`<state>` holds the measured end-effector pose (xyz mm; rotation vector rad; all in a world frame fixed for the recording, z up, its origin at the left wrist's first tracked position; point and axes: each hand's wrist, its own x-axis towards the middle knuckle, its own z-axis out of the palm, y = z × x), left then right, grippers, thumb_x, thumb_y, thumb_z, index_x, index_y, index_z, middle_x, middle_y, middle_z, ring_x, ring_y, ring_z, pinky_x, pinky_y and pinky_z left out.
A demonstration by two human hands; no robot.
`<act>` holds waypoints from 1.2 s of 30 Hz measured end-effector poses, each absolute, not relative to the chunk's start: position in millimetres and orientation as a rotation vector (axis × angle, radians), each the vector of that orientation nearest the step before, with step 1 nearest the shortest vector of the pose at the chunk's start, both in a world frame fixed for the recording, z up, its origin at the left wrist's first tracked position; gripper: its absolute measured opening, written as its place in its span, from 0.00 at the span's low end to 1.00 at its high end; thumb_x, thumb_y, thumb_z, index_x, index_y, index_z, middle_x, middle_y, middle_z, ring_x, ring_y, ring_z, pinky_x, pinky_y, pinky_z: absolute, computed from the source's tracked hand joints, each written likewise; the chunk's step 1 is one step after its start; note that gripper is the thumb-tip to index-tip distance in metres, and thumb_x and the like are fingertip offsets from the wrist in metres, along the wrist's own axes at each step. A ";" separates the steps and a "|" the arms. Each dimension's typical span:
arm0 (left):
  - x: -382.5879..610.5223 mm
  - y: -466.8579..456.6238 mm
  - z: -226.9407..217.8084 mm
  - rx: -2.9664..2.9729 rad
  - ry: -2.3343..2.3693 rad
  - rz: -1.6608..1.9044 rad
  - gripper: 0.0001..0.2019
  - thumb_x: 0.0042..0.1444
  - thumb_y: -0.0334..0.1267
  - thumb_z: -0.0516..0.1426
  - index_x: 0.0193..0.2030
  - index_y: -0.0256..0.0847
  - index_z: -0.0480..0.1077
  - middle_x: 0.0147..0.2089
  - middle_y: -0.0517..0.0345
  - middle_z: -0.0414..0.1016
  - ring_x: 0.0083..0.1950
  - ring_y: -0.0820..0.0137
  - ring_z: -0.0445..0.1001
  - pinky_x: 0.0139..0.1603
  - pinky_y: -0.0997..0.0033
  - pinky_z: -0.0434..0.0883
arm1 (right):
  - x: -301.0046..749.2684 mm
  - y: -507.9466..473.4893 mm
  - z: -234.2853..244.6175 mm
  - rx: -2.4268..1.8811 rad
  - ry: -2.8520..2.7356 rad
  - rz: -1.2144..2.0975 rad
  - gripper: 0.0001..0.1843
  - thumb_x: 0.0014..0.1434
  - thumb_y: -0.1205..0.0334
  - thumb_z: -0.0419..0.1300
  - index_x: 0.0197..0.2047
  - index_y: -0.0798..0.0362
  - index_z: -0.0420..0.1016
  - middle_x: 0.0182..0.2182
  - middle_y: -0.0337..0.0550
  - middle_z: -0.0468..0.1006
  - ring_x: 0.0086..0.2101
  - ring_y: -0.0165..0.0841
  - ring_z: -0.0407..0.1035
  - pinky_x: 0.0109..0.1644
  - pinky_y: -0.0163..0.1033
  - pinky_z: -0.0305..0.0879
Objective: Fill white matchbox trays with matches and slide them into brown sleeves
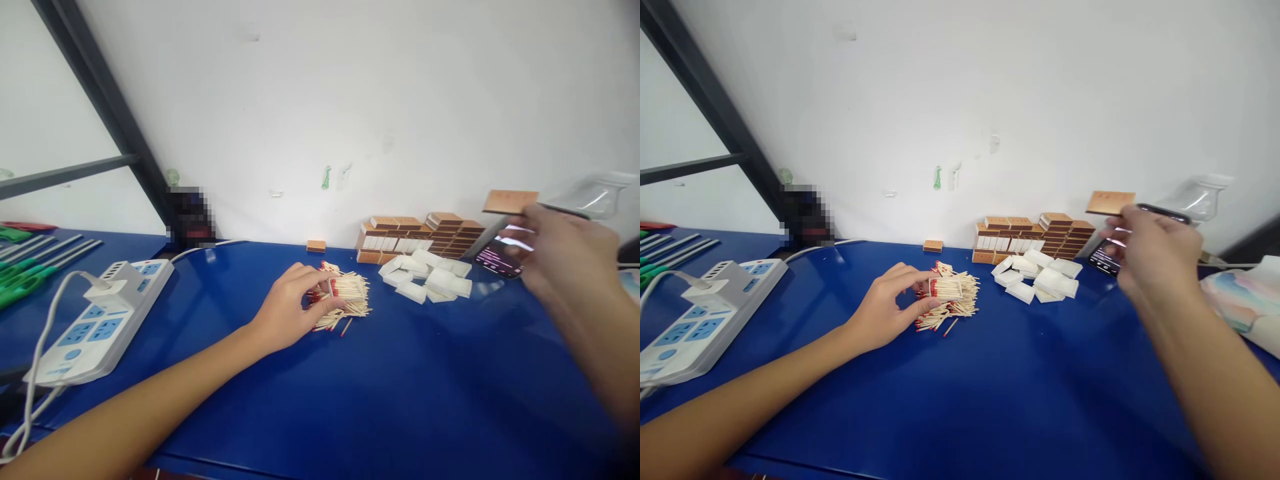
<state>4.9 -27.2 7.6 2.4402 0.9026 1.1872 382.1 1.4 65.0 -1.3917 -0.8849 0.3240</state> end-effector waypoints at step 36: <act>19.0 -44.0 5.8 2.425 0.734 1.382 0.30 0.48 0.48 0.73 0.57 0.42 0.76 0.44 0.55 0.84 0.38 0.68 0.72 0.41 0.64 0.72 | 228.7 -117.9 10.3 -1.252 -1.783 1.008 0.37 0.72 0.42 0.51 0.78 0.35 0.45 0.77 0.34 0.43 0.74 0.46 0.39 0.73 0.61 0.55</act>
